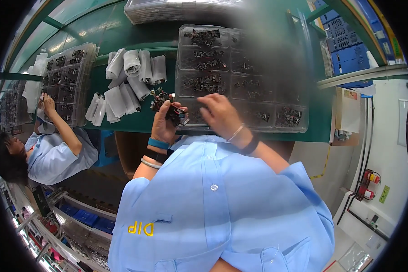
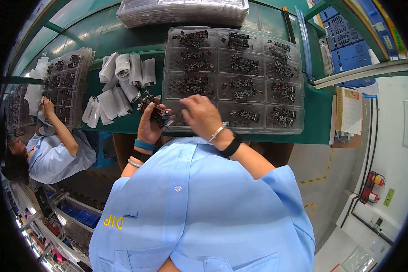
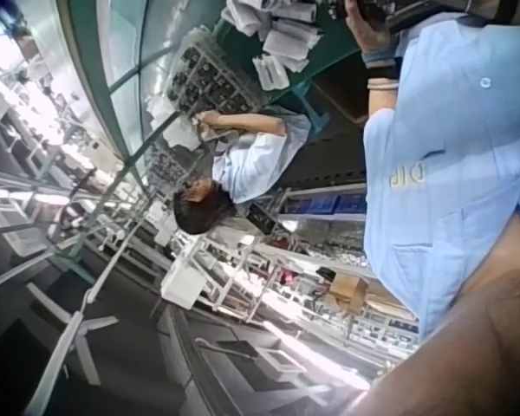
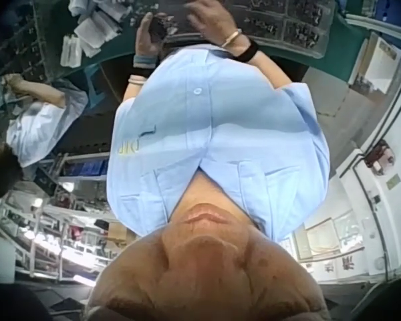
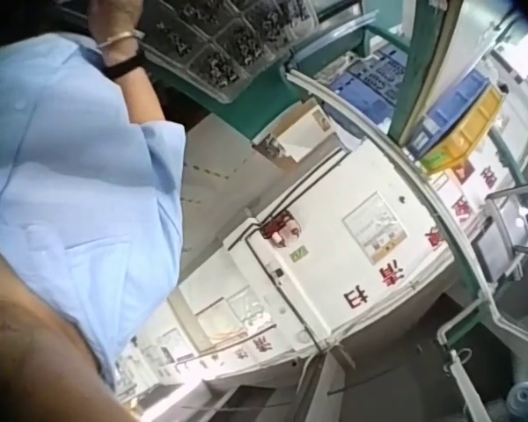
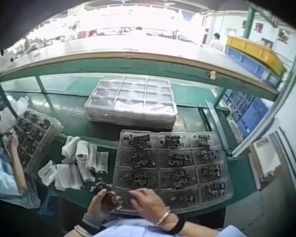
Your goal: The person removes a circuit board from a foam pouch, sorts circuit boards into a plastic tray, and then packages a circuit board into a foam pouch before placing it in a box.
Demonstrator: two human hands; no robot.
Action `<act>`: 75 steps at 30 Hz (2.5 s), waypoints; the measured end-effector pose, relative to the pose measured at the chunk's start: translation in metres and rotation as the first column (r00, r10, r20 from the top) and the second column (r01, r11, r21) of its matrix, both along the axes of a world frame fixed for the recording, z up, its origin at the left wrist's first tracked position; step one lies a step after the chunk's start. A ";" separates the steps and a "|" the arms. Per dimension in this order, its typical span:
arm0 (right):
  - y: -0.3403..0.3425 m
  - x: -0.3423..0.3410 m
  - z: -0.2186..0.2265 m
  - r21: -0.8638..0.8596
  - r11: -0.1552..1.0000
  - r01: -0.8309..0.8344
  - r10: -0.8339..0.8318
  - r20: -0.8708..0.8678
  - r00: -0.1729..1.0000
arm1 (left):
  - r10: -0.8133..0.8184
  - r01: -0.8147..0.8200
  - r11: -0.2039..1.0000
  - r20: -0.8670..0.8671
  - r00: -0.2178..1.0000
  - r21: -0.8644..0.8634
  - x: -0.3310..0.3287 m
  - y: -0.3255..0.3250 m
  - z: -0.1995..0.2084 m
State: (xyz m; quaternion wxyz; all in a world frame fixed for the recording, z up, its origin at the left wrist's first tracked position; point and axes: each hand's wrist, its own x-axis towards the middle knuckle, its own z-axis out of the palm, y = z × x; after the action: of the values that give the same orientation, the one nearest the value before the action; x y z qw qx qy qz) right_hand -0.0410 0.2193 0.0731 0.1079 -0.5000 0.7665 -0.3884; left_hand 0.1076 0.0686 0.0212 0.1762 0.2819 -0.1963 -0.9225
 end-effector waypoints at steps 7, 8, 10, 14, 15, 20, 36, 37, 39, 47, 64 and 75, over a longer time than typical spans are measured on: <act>0.056 -0.023 -0.023 0.439 0.896 0.063 -0.006 -0.131 0.991 | -0.039 0.040 0.999 0.009 0.999 -0.034 0.015 -0.006 -0.004; 0.058 -0.022 -0.024 0.443 0.893 0.075 -0.018 -0.131 0.991 | -0.030 0.032 0.999 0.044 0.999 -0.042 0.015 -0.005 -0.004; 0.055 -0.015 -0.029 0.416 0.907 0.064 -0.006 -0.138 0.990 | -0.018 0.025 0.998 0.112 0.994 -0.057 0.014 -0.003 -0.002; 0.052 -0.008 -0.029 0.298 0.951 0.085 -0.051 -0.118 0.992 | -0.060 0.070 0.993 0.107 0.992 -0.092 0.014 -0.004 -0.003; 0.057 -0.010 -0.027 0.247 0.965 0.087 -0.064 -0.099 0.993 | -0.081 0.090 0.992 0.103 0.991 -0.085 0.013 -0.004 -0.005; 0.096 -0.032 -0.014 0.180 0.960 0.215 -0.222 0.021 0.975 | -0.090 0.101 0.991 0.122 0.988 -0.090 0.013 -0.006 -0.009; 0.178 -0.046 -0.037 0.210 0.951 0.227 -0.142 -0.358 0.923 | -0.019 0.043 0.991 0.187 0.982 -0.126 0.010 0.002 -0.009; 0.175 -0.048 -0.036 0.193 0.957 0.218 -0.141 -0.351 0.926 | -0.009 0.036 0.990 0.193 0.981 -0.134 0.009 0.002 -0.008; 0.169 -0.051 -0.038 0.172 0.963 0.208 -0.139 -0.343 0.929 | 0.002 0.027 0.989 0.199 0.980 -0.146 0.008 0.002 -0.006; 0.135 -0.053 -0.017 0.306 0.931 0.200 -0.103 -0.304 0.947 | -0.056 0.074 0.990 0.151 0.987 -0.117 -0.008 0.019 0.030; 0.004 -0.016 0.000 0.070 0.998 -0.006 -0.057 0.859 0.509 | -0.088 0.089 0.995 0.038 0.995 -0.041 -0.006 0.031 0.044; -0.008 -0.001 0.001 0.059 0.998 -0.004 -0.051 0.886 0.461 | -0.128 0.131 0.990 0.066 0.990 -0.049 -0.001 0.023 0.031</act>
State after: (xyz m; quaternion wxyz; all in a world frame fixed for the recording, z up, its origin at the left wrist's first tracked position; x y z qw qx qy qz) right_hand -0.0418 0.2117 0.0739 0.4978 -0.2122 0.6158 -0.5726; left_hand 0.1068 0.0912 0.0526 0.1170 0.2926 -0.2441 -0.9171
